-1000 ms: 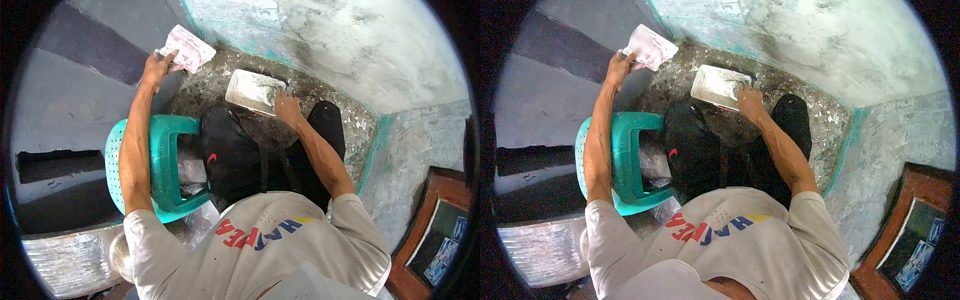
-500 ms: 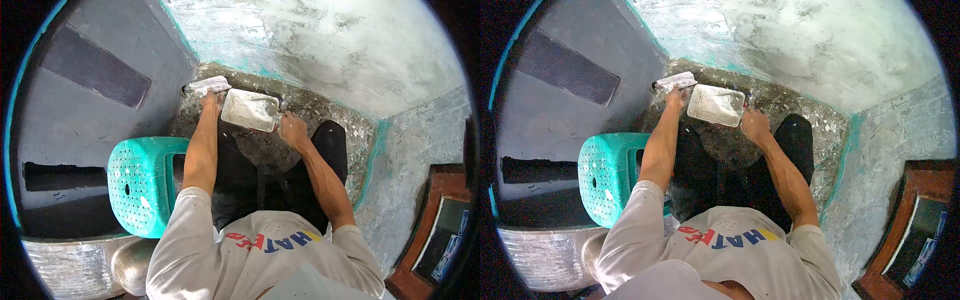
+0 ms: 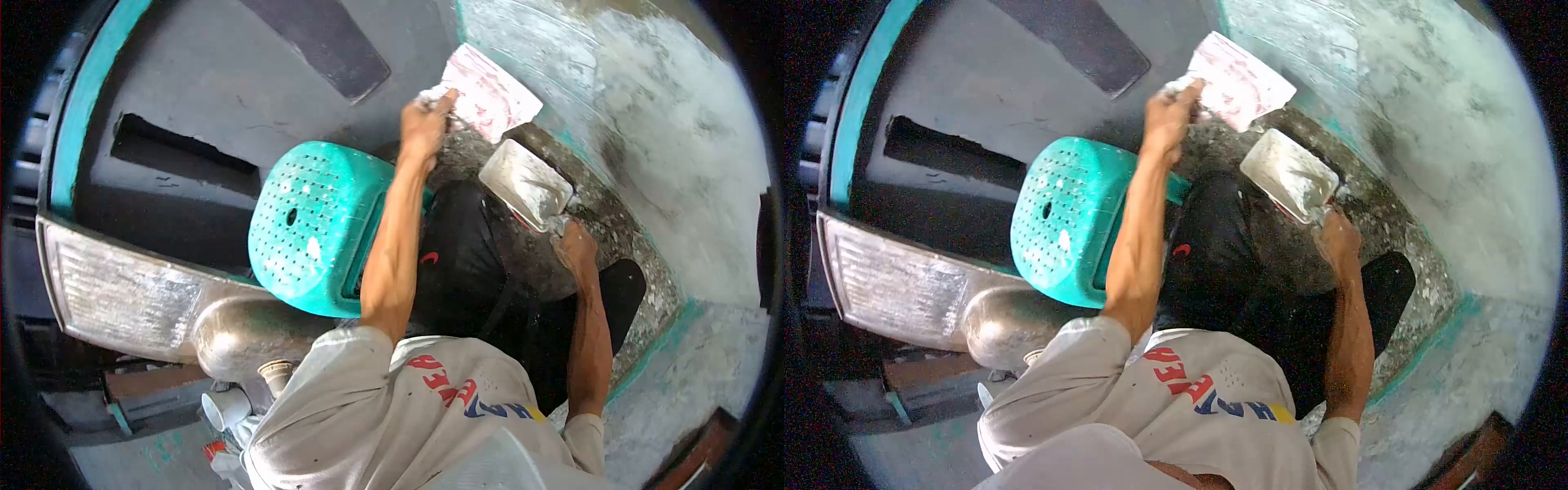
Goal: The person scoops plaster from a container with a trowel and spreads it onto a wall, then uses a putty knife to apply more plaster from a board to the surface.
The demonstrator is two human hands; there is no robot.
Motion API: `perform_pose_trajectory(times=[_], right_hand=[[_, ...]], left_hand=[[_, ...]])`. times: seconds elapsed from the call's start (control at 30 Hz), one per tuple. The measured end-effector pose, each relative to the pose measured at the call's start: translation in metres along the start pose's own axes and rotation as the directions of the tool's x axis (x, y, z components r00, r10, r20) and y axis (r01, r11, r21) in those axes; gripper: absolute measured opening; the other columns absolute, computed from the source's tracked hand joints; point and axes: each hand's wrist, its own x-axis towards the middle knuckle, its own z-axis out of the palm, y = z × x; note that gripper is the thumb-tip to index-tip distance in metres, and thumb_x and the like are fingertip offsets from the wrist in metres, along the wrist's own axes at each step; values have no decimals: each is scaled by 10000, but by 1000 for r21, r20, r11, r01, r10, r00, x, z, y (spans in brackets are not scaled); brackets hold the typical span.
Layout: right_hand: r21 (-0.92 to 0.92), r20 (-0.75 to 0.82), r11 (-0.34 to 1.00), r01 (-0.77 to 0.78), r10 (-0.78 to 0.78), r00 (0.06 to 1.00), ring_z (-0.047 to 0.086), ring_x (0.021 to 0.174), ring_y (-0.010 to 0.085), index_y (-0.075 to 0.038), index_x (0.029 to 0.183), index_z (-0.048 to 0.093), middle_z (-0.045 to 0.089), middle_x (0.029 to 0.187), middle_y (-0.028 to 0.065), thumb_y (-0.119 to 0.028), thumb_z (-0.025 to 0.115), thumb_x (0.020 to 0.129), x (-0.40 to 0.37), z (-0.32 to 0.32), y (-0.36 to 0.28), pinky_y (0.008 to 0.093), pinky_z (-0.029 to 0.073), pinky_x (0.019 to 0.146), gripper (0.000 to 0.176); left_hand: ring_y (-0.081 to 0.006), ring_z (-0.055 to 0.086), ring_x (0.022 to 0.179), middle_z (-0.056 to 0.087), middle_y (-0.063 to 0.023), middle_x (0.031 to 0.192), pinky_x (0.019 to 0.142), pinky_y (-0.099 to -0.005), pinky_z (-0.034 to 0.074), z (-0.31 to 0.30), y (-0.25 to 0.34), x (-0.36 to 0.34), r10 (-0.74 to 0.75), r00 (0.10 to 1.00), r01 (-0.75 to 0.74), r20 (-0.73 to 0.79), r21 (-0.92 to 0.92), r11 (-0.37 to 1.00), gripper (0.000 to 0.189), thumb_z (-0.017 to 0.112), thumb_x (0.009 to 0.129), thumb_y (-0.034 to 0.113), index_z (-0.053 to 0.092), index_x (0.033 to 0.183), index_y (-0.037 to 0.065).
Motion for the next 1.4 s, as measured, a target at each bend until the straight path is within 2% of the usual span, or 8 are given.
perform_pose_trajectory(times=[0.37,0.57,0.7,0.8,0.97,1.07,1.13,1.4], right_hand=[[69,-93,996,63,-56,994,690,1066,437,9,1098,657,715,1103,247,-331,738,843,17,-5,-17,527,547,917,432],[121,74,991,-65,56,996,673,1137,424,30,1181,653,705,1172,243,-403,724,887,28,10,1,518,539,936,529],[77,157,990,-118,105,982,666,1142,418,32,1192,649,694,1187,245,-434,710,909,2,-42,-25,510,532,947,549],[202,-13,978,-46,49,999,666,1111,430,61,1174,639,693,1171,252,-420,731,905,0,-35,-20,508,529,941,559],[280,-33,952,-120,135,990,656,1088,467,71,1160,612,689,1132,281,-316,762,893,-3,-47,-12,517,526,925,494],[352,-176,935,40,24,984,644,1102,481,66,1183,600,670,1132,300,-302,741,902,-21,-52,-10,528,523,927,483],[328,-150,944,-26,79,985,634,1140,475,50,1217,599,654,1198,293,-296,708,915,-35,-53,-20,531,521,951,472],[138,-191,989,44,-17,981,647,1071,435,40,1241,586,558,1227,214,-249,642,947,-40,-49,-20,529,553,892,416]], left_hand=[[-93,617,702,723,-117,838,585,-262,516,-192,77,-140,271,865,26,-423,576,817,422,752,961,218,646,1256,-64],[-452,679,993,688,-228,1105,823,-529,533,-171,75,-159,593,747,368,-300,930,6,555,660,988,476,628,1324,35],[-228,636,949,630,-106,1114,840,-404,543,-62,75,-151,535,841,-360,-78,657,662,359,644,1039,316,618,1264,37],[-232,638,1018,621,-138,1267,850,-384,554,34,-11,-126,20,992,-34,123,109,993,531,685,1012,342,484,1424,74],[-320,484,1408,408,-211,1589,1093,-473,470,115,-204,-37,-803,594,762,39,-345,547,666,662,1000,240,370,1569,55],[-305,425,1464,365,-170,1638,1183,-505,360,134,-301,1,-777,629,712,24,-421,563,680,596,1013,363,368,1592,89],[-276,398,1491,405,-95,1637,1230,-519,262,96,-447,50,-456,889,383,45,475,792,666,513,1013,441,398,1590,129],[-463,655,1158,656,-354,1230,967,-517,516,91,-193,53,-67,995,-20,77,790,613,611,585,1000,484,638,1293,-51]])
